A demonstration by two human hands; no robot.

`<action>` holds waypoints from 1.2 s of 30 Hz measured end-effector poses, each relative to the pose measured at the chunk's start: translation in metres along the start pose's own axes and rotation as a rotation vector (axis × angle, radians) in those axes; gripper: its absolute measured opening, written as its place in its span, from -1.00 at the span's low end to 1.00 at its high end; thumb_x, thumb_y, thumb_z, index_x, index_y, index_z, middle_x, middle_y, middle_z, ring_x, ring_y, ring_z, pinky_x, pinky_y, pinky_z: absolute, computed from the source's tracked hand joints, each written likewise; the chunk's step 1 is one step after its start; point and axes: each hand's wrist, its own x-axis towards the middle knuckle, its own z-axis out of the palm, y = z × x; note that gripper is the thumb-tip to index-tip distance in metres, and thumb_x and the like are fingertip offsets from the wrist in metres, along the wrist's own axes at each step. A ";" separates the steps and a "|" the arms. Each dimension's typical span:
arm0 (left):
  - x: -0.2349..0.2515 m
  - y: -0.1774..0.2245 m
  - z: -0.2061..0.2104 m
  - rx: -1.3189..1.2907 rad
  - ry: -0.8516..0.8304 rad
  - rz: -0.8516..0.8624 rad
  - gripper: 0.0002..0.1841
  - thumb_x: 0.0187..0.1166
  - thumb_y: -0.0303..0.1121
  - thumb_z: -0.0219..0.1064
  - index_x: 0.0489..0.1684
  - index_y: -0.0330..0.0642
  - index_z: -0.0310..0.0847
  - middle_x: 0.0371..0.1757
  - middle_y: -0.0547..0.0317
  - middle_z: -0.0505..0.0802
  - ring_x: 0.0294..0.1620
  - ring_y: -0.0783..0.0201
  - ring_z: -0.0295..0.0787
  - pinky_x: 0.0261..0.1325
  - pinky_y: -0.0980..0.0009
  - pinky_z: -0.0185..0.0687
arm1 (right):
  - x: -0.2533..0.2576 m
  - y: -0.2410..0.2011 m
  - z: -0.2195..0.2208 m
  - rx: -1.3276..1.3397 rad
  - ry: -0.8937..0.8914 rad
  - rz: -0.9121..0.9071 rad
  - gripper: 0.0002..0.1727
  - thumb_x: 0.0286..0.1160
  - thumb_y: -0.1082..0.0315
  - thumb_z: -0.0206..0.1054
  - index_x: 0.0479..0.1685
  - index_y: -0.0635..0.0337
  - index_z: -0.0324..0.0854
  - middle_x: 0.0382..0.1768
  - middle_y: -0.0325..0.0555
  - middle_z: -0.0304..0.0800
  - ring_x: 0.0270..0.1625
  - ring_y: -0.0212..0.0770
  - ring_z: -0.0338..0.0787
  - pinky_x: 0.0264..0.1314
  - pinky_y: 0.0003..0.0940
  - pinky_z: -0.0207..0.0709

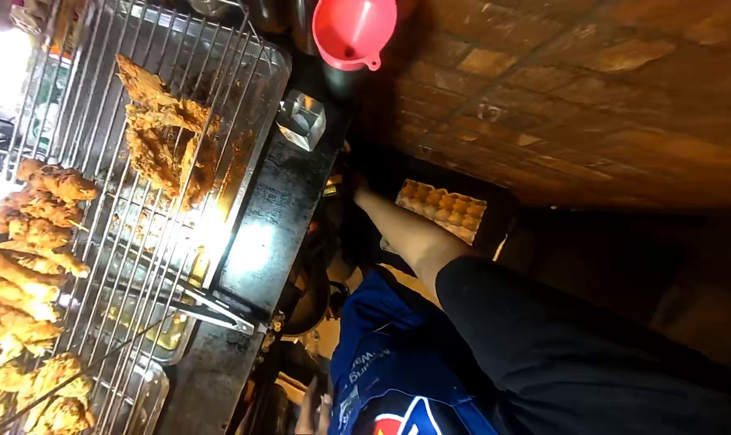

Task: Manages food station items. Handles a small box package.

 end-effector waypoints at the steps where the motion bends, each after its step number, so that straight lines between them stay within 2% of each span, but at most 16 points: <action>1: 0.009 -0.011 0.001 -0.006 -0.010 0.014 -0.43 0.77 -0.21 0.23 0.66 -0.41 0.37 0.44 -0.32 0.72 0.44 -0.03 0.73 0.54 0.08 0.58 | -0.008 -0.003 -0.006 -0.025 0.010 -0.008 -0.36 0.58 0.10 0.43 0.60 0.20 0.49 0.43 0.29 0.68 0.47 0.30 0.68 0.49 0.36 0.52; 4: 0.036 -0.007 -0.002 0.031 -0.028 -0.027 -0.42 0.74 -0.14 0.28 0.70 -0.18 0.40 0.52 -0.07 0.71 0.52 0.15 0.66 0.63 0.10 0.51 | -0.006 -0.009 -0.017 -0.022 0.013 -0.031 -0.30 0.62 0.12 0.40 0.68 0.26 0.37 0.48 0.32 0.63 0.53 0.29 0.64 0.58 0.32 0.48; 7: 0.043 -0.004 -0.006 0.069 -0.021 -0.002 -0.42 0.73 -0.15 0.28 0.70 -0.19 0.40 0.54 -0.07 0.70 0.55 0.15 0.64 0.65 0.11 0.49 | 0.009 -0.010 -0.020 -0.005 0.009 -0.026 -0.38 0.80 0.13 0.17 0.72 0.31 0.30 0.51 0.37 0.59 0.55 0.31 0.62 0.60 0.28 0.46; 10: 0.042 -0.014 -0.006 0.070 -0.014 -0.013 -0.45 0.74 -0.21 0.28 0.67 -0.25 0.42 0.50 -0.10 0.72 0.51 0.15 0.68 0.63 0.14 0.53 | 0.018 -0.008 -0.017 0.090 0.008 -0.050 -0.34 0.74 0.15 0.27 0.76 0.21 0.29 0.55 0.30 0.58 0.59 0.24 0.60 0.66 0.23 0.42; 13: 0.040 -0.022 -0.006 0.101 -0.083 -0.068 -0.47 0.74 -0.28 0.26 0.64 -0.36 0.42 0.47 -0.26 0.71 0.48 0.00 0.69 0.61 0.06 0.52 | 0.030 0.000 -0.002 0.114 0.019 -0.141 -0.32 0.73 0.06 0.28 0.77 0.14 0.31 0.54 0.23 0.61 0.57 0.20 0.63 0.65 0.20 0.45; 14: 0.043 -0.026 -0.005 0.108 -0.104 -0.072 -0.46 0.74 -0.28 0.25 0.64 -0.38 0.41 0.47 -0.27 0.71 0.47 -0.01 0.69 0.59 0.05 0.53 | 0.031 0.001 0.000 0.142 0.016 -0.137 -0.33 0.73 0.02 0.28 0.72 0.19 0.37 0.51 0.26 0.64 0.55 0.21 0.64 0.65 0.22 0.45; 17: 0.050 -0.027 -0.004 0.101 -0.121 -0.105 -0.46 0.74 -0.28 0.26 0.65 -0.34 0.41 0.49 -0.24 0.70 0.50 0.00 0.67 0.61 0.06 0.51 | 0.036 0.001 0.018 0.150 0.019 -0.168 -0.41 0.79 0.00 0.19 0.58 0.27 0.50 0.43 0.28 0.69 0.52 0.19 0.66 0.64 0.20 0.46; 19: 0.055 -0.029 -0.002 0.093 -0.091 -0.102 -0.47 0.74 -0.26 0.28 0.65 -0.29 0.43 0.50 -0.16 0.71 0.52 0.07 0.67 0.63 0.11 0.51 | 0.034 0.000 0.028 0.103 -0.040 -0.196 -0.42 0.80 0.05 0.18 0.63 0.26 0.46 0.52 0.25 0.63 0.59 0.17 0.60 0.69 0.14 0.41; 23: 0.056 -0.029 -0.003 0.085 -0.085 -0.108 -0.47 0.74 -0.24 0.28 0.66 -0.24 0.44 0.51 -0.11 0.71 0.51 0.16 0.67 0.62 0.17 0.53 | 0.029 0.001 0.043 0.113 -0.129 -0.070 -0.44 0.58 0.23 0.36 0.53 0.31 0.51 0.35 0.30 0.72 0.37 0.19 0.75 0.44 0.21 0.60; 25: 0.053 -0.029 -0.005 0.086 -0.079 -0.102 -0.47 0.74 -0.24 0.28 0.66 -0.22 0.45 0.51 -0.09 0.71 0.50 0.18 0.68 0.60 0.18 0.55 | 0.022 0.003 0.039 0.083 -0.118 -0.071 -0.46 0.68 0.18 0.28 0.56 0.30 0.51 0.42 0.30 0.69 0.48 0.21 0.69 0.55 0.23 0.52; 28: 0.049 -0.025 -0.009 0.056 -0.079 -0.055 -0.45 0.74 -0.21 0.27 0.67 -0.22 0.43 0.53 -0.07 0.70 0.53 0.20 0.66 0.63 0.20 0.52 | -0.007 0.009 0.016 0.109 -0.063 -0.058 -0.44 0.69 0.15 0.31 0.57 0.27 0.50 0.44 0.28 0.68 0.52 0.22 0.66 0.59 0.27 0.48; 29: 0.048 -0.018 -0.012 0.031 -0.094 -0.032 -0.44 0.73 -0.20 0.27 0.67 -0.24 0.42 0.54 -0.07 0.69 0.54 0.19 0.64 0.64 0.19 0.50 | -0.026 0.009 -0.001 0.161 -0.045 -0.046 -0.44 0.63 0.21 0.37 0.56 0.24 0.51 0.39 0.25 0.72 0.44 0.18 0.72 0.53 0.26 0.54; 30: 0.046 -0.006 -0.017 -0.005 -0.121 -0.014 -0.43 0.74 -0.17 0.25 0.68 -0.23 0.41 0.55 -0.05 0.68 0.54 0.20 0.63 0.62 0.19 0.51 | -0.049 0.005 -0.023 0.214 -0.050 -0.014 -0.47 0.62 0.28 0.34 0.57 0.23 0.49 0.32 0.24 0.76 0.32 0.15 0.79 0.42 0.23 0.63; 32: 0.040 0.029 -0.027 -0.103 -0.208 0.049 -0.42 0.74 -0.14 0.23 0.71 -0.19 0.38 0.56 0.04 0.68 0.53 0.25 0.64 0.58 0.22 0.56 | -0.098 -0.003 -0.069 0.282 -0.077 0.004 -0.60 0.71 0.32 0.21 0.45 0.27 0.49 0.04 0.24 0.82 -0.10 0.04 0.91 0.04 0.06 0.82; 34: 0.036 0.066 -0.038 -0.175 -0.296 0.215 -0.43 0.75 -0.18 0.21 0.69 -0.27 0.37 0.53 0.03 0.71 0.52 0.22 0.65 0.57 0.21 0.58 | -0.152 -0.013 -0.121 0.265 -0.058 -0.039 -0.68 0.73 0.34 0.18 0.32 0.28 0.57 -0.11 0.21 0.83 -0.28 -0.01 0.89 -0.12 0.01 0.82; 36: 0.034 0.102 -0.051 -0.120 -0.314 0.466 -0.46 0.77 -0.11 0.22 0.62 -0.25 0.47 0.49 0.06 0.75 0.51 0.21 0.67 0.59 0.16 0.59 | -0.204 -0.027 -0.165 0.202 0.013 -0.132 -0.79 0.65 0.39 0.21 0.08 0.26 0.68 -0.25 0.10 0.81 -0.35 -0.08 0.81 -0.23 0.01 0.75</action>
